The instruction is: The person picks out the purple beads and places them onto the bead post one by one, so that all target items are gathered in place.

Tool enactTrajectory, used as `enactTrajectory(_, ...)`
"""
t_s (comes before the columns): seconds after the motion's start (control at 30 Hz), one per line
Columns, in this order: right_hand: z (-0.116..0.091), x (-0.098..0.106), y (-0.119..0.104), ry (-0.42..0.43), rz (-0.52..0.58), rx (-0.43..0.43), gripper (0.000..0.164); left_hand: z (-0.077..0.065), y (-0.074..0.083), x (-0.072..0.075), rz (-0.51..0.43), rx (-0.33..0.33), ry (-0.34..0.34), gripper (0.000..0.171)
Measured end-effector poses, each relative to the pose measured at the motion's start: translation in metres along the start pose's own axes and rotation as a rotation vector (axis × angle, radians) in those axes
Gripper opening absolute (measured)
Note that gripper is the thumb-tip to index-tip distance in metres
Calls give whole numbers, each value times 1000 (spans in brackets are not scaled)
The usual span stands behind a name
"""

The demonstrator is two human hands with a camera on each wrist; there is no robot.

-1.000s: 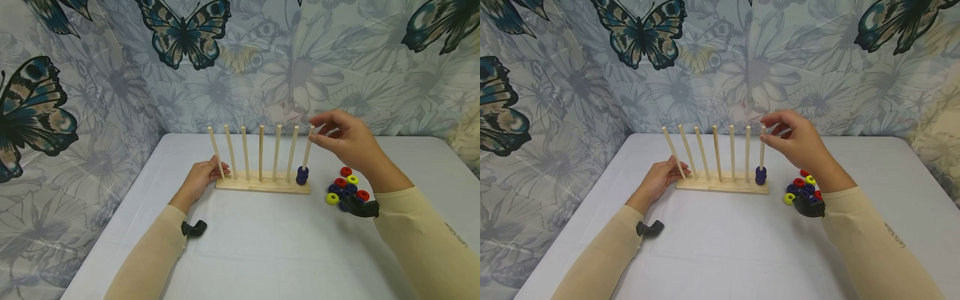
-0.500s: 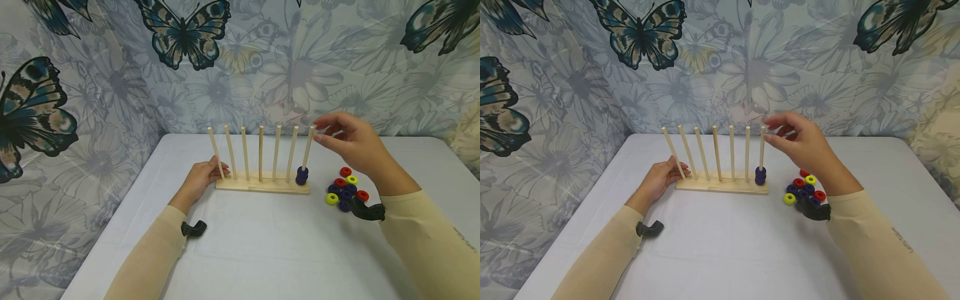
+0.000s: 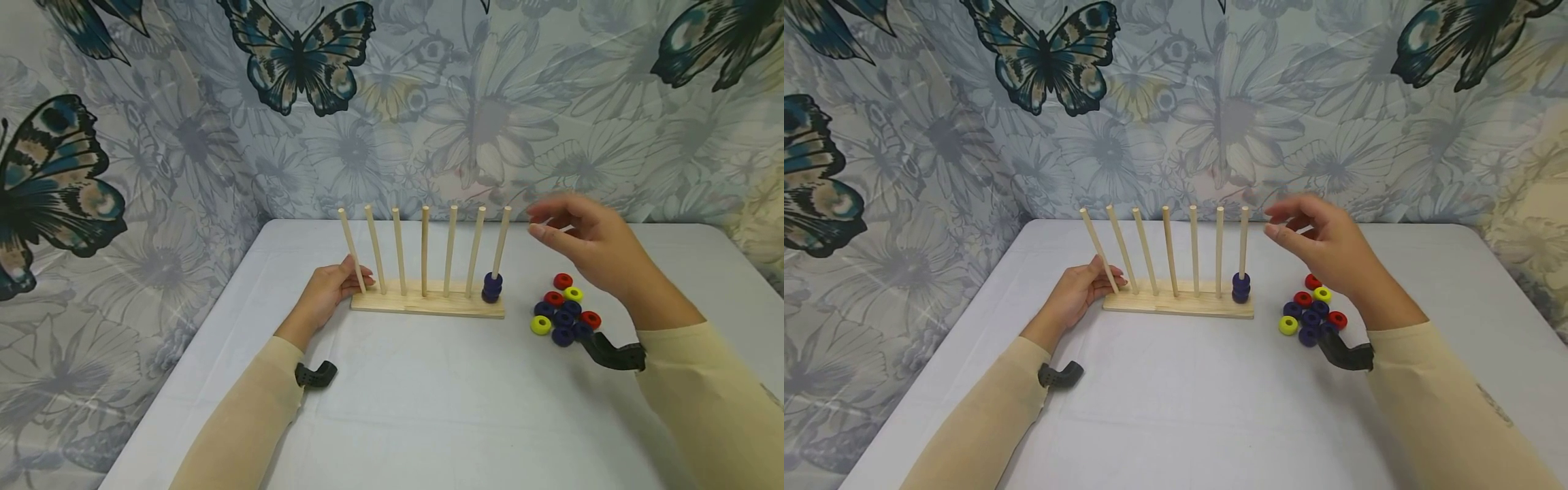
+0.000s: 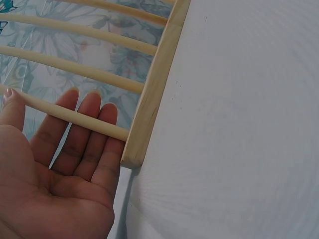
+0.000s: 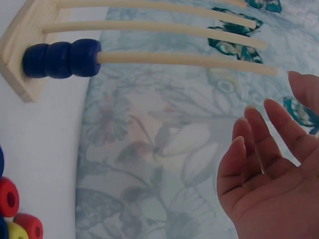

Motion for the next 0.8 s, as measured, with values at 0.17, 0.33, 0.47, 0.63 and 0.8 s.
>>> enactTrajectory(0.17,-10,2,9,-20,-2,-51,30,-1,0,0,2,1,0,73)
enactTrajectory(0.33,-19,3,23,-39,14,-102,33,-1,0,-1,2,4,1,72)
enactTrajectory(0.47,-26,2,34,-46,43,-116,32,-1,-1,0,3,2,-2,70)
enactTrajectory(0.63,-35,4,46,-44,79,-116,34,0,-1,0,-1,2,0,70)
enactTrajectory(0.8,-43,6,53,-56,132,-76,44,0,-2,0,-1,7,3,70)
Point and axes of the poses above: each hand's wrist, its own z-axis towards the middle knuckle, its own x-axis out of the back of the hand, y = z × x, the point moved 3 cm from there along z, towards the middle knuckle, and after that the axes turned 11 degrees about x, right-handed, at the moved point
